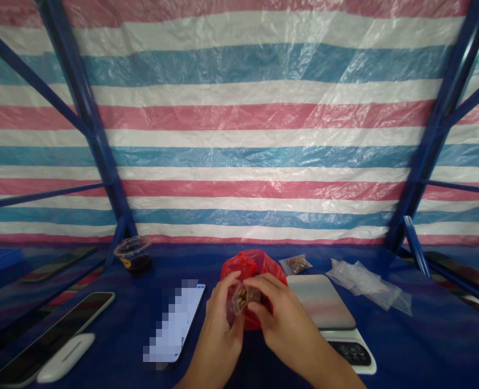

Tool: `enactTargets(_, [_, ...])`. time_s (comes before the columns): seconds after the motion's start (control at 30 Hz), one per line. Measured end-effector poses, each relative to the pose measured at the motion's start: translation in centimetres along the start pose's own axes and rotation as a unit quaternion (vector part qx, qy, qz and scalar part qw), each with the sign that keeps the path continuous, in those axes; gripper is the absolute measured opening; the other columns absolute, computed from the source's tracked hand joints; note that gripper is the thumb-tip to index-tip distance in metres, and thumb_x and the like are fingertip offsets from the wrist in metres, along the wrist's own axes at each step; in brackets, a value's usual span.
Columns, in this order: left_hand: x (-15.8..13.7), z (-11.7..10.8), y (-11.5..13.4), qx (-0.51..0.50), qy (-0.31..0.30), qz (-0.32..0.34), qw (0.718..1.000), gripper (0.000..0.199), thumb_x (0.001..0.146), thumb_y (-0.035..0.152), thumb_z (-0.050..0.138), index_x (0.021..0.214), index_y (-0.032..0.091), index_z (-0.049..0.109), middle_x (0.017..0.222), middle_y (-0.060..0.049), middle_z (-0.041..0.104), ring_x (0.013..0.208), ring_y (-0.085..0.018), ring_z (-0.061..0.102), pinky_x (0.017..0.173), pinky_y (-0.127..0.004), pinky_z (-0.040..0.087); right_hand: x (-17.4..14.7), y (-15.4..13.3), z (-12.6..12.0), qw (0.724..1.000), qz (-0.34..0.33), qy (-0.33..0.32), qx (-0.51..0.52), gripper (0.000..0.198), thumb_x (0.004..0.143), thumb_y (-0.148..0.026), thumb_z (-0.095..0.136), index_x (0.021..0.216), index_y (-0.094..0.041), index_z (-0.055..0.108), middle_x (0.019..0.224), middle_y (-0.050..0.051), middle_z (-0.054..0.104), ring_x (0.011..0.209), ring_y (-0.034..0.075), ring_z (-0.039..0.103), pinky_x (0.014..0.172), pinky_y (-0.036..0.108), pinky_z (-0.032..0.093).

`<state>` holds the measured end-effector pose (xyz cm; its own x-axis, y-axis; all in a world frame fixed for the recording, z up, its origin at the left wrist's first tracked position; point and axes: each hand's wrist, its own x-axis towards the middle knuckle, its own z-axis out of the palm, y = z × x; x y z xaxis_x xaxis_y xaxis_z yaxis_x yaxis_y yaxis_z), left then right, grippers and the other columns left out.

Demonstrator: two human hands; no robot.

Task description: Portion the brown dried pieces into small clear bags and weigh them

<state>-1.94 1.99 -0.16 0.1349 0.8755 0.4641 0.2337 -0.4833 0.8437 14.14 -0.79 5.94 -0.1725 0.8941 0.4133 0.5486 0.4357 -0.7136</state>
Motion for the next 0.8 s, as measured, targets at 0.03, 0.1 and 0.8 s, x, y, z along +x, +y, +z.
enactTargets(0.03, [-0.1, 0.0, 0.0, 0.011, -0.011, 0.014, 1.000, 0.059, 0.094, 0.009, 0.048, 0.150, 0.029, 0.047, 0.149, -0.013, 0.057, 0.139, -0.032, 0.051, 0.117, -0.060, 0.037, 0.0, -0.1, 0.1, 1.000, -0.003, -0.007, 0.002, 0.035, 0.094, -0.011, 0.058, 0.121, -0.029, 0.072, 0.124, 0.004, 0.072, 0.115, 0.021, 0.067, 0.105, 0.035, 0.050])
enactTargets(0.1, [-0.2, 0.1, 0.0, 0.026, -0.030, 0.044, 0.998, 0.060, 0.096, 0.009, 0.045, 0.153, 0.030, 0.044, 0.148, -0.014, 0.057, 0.138, -0.032, 0.052, 0.116, -0.062, 0.038, 0.0, -0.3, 0.3, 1.000, -0.005, -0.009, 0.000, 0.034, 0.095, -0.010, 0.057, 0.119, -0.029, 0.072, 0.126, 0.003, 0.071, 0.118, 0.021, 0.066, 0.106, 0.035, 0.048])
enactTargets(0.8, [0.1, -0.7, 0.4, -0.125, -0.050, -0.004, 0.991, 0.051, 0.102, 0.034, 0.060, 0.151, 0.031, 0.046, 0.150, -0.011, 0.057, 0.139, -0.027, 0.057, 0.120, -0.048, 0.043, -0.3, 1.1, 0.3, 0.999, -0.004, -0.010, 0.034, 0.033, 0.094, -0.009, 0.054, 0.120, -0.027, 0.063, 0.120, 0.003, 0.074, 0.110, 0.021, 0.069, 0.096, 0.034, 0.053])
